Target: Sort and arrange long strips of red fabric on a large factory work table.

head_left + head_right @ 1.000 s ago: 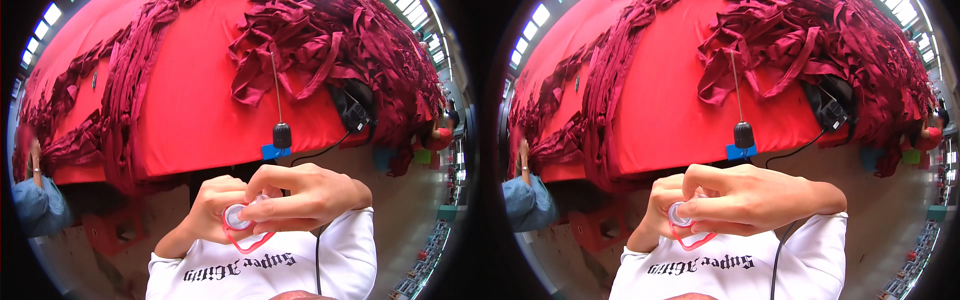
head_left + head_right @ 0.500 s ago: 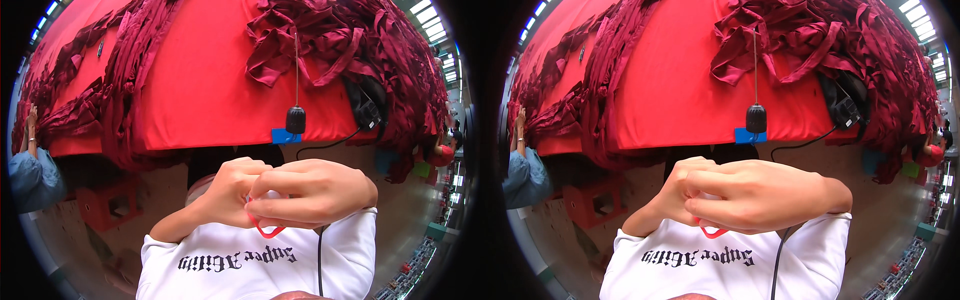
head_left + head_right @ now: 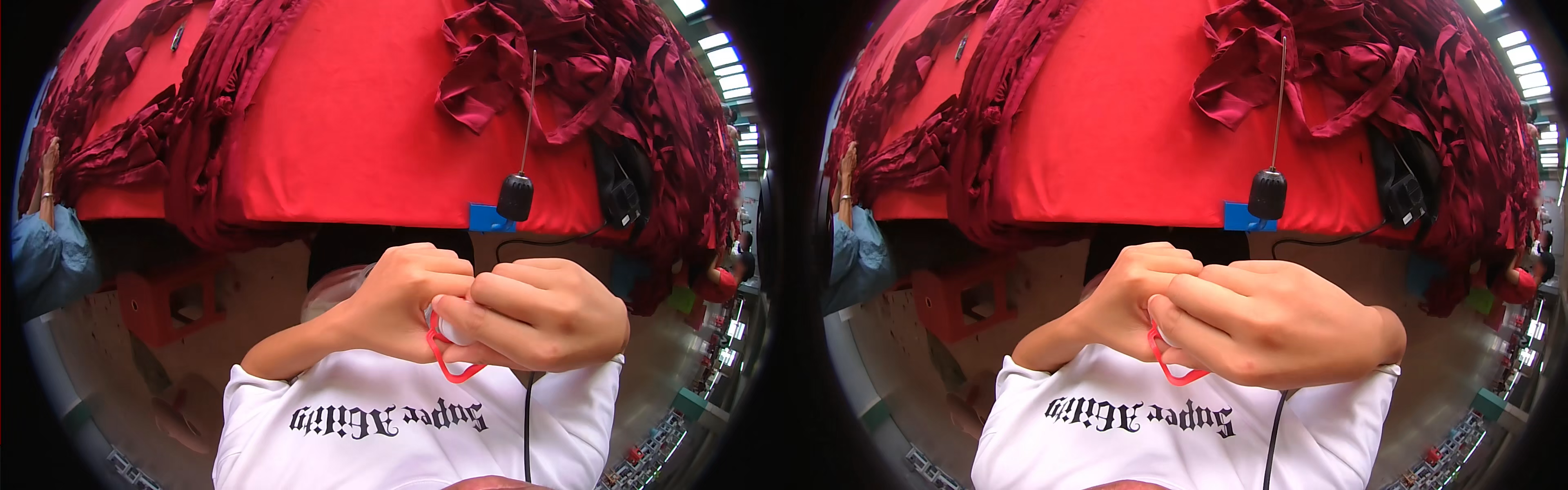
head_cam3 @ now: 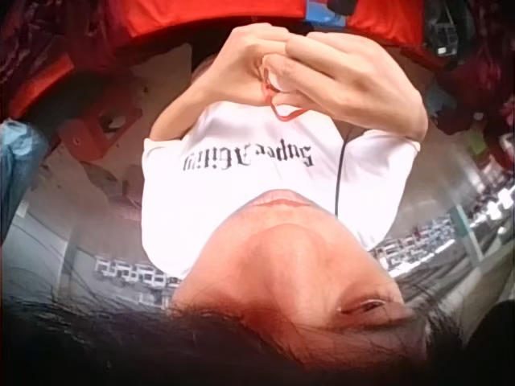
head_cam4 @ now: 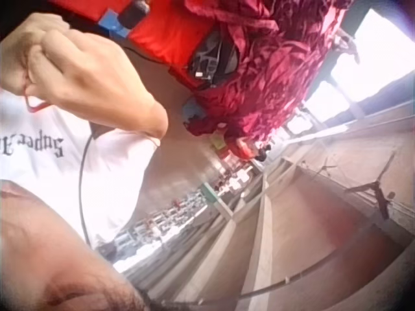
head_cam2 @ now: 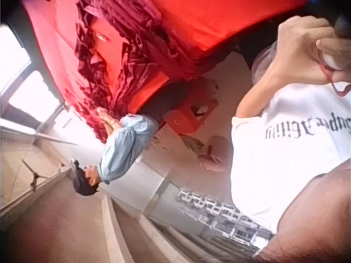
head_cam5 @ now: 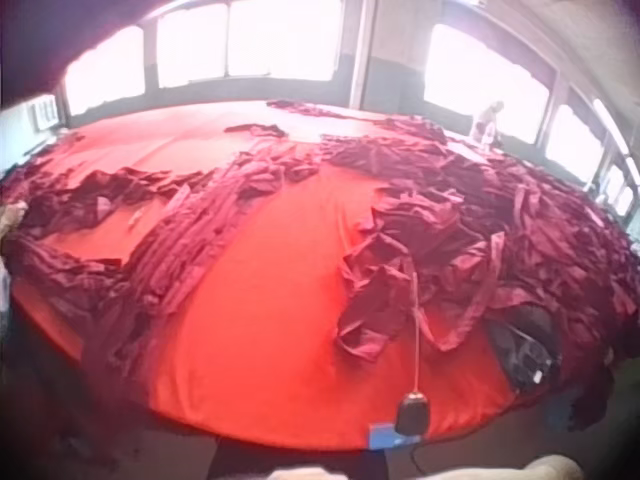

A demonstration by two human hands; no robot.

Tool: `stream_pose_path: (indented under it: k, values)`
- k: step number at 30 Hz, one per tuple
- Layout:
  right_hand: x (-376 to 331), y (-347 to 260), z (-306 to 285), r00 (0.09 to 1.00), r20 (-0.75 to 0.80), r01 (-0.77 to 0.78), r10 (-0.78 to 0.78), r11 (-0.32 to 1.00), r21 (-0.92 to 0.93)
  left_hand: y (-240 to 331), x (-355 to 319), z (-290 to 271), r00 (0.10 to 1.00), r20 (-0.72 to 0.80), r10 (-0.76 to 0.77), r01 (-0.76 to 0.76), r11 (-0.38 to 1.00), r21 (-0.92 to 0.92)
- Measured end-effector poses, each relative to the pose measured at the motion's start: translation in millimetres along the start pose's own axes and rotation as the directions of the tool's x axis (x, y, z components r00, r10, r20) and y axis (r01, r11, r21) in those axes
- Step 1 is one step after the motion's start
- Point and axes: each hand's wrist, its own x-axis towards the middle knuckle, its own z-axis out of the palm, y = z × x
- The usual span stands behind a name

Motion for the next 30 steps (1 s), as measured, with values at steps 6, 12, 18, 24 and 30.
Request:
stream_pose_path:
  k: [6, 12, 18, 24, 30]
  values:
    - [5.3, 11.2, 22.1, 0.970, -0.237, 0.021, -0.054, 0.990, -0.138, -8.3, 1.1, -2.9, 0.998, 0.041, 0.045, -0.041, 0.995, -0.086]
    - [10.9, 10.2, 14.1, 0.989, -0.114, 0.088, -0.092, 0.995, -0.041, -9.5, 2.4, -11.4, 0.993, 0.096, 0.066, -0.053, 0.990, -0.132]
    - [14.2, 9.0, 22.0, 0.976, -0.186, 0.074, -0.118, 0.971, -0.225, -13.8, 0.9, -13.7, 0.994, 0.090, 0.054, -0.035, 0.978, -0.204]
    - [16.0, 32.3, 44.7, 0.903, -0.366, 0.170, -0.227, 0.968, -0.184, -42.4, 59.4, 24.0, 0.834, 0.489, 0.254, -0.087, 0.937, -0.338]
    - [9.2, 23.7, 50.2, 0.935, -0.355, -0.119, 0.008, 0.949, -0.291, -42.6, 108.7, 118.1, 0.420, 0.714, 0.561, -0.035, 0.796, -0.605]
